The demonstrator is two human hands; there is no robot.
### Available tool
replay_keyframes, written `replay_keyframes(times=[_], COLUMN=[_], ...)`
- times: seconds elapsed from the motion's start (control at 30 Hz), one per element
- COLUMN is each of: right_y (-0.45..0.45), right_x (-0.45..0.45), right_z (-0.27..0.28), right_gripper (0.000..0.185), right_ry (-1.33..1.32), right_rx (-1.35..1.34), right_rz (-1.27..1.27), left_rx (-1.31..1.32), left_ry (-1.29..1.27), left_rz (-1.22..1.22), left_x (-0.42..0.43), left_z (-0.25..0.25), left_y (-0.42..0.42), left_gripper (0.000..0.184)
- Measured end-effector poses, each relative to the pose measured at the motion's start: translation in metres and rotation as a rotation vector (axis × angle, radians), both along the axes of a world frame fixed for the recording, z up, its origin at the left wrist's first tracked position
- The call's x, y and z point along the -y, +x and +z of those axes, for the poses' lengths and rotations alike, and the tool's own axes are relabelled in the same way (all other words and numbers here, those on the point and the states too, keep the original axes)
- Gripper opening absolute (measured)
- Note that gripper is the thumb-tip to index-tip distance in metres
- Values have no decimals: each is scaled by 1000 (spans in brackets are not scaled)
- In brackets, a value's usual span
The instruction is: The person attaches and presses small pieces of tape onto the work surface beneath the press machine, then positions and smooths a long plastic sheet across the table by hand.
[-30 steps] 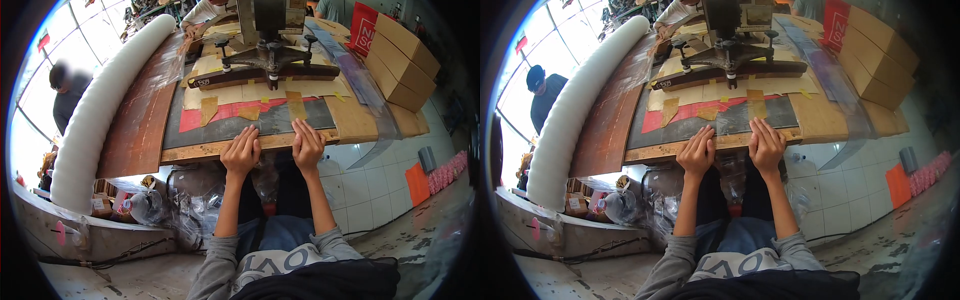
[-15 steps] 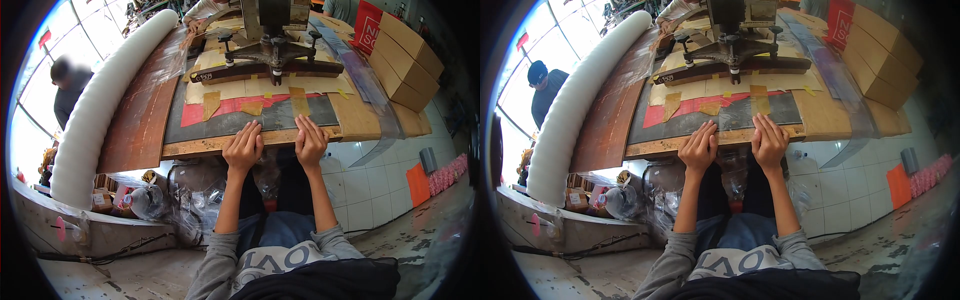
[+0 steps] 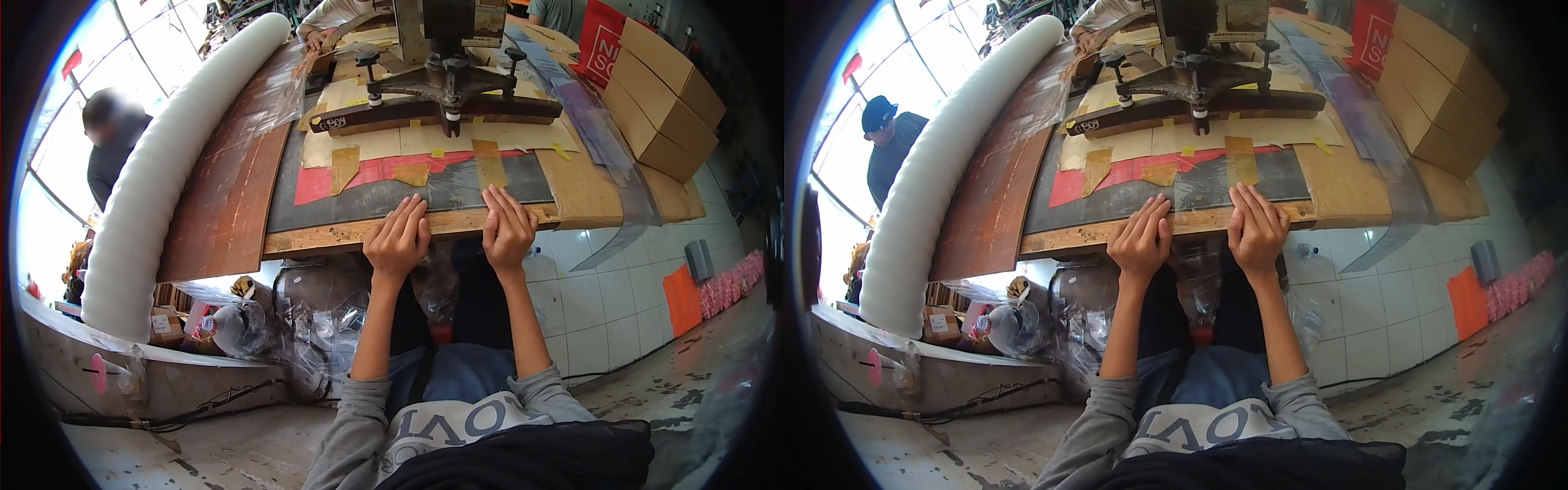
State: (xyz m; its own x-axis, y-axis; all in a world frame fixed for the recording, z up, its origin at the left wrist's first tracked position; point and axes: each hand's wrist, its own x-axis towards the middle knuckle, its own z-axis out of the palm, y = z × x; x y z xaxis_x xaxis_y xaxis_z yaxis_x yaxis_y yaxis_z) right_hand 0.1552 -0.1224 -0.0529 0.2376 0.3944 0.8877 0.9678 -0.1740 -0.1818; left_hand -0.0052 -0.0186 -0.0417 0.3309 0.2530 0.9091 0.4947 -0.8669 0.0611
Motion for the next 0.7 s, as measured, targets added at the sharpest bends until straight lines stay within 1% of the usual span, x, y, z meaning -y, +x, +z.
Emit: replay_keyframes(times=[0.7], right_y=[0], right_x=[2], right_z=[0], right_gripper=[29], right_ry=[-22], right_rx=[-7], right_rz=[3], left_rx=[-23], left_ry=[-30], left_rz=[14], left_x=[2], left_z=[1], left_y=[-1], left_gripper=[19])
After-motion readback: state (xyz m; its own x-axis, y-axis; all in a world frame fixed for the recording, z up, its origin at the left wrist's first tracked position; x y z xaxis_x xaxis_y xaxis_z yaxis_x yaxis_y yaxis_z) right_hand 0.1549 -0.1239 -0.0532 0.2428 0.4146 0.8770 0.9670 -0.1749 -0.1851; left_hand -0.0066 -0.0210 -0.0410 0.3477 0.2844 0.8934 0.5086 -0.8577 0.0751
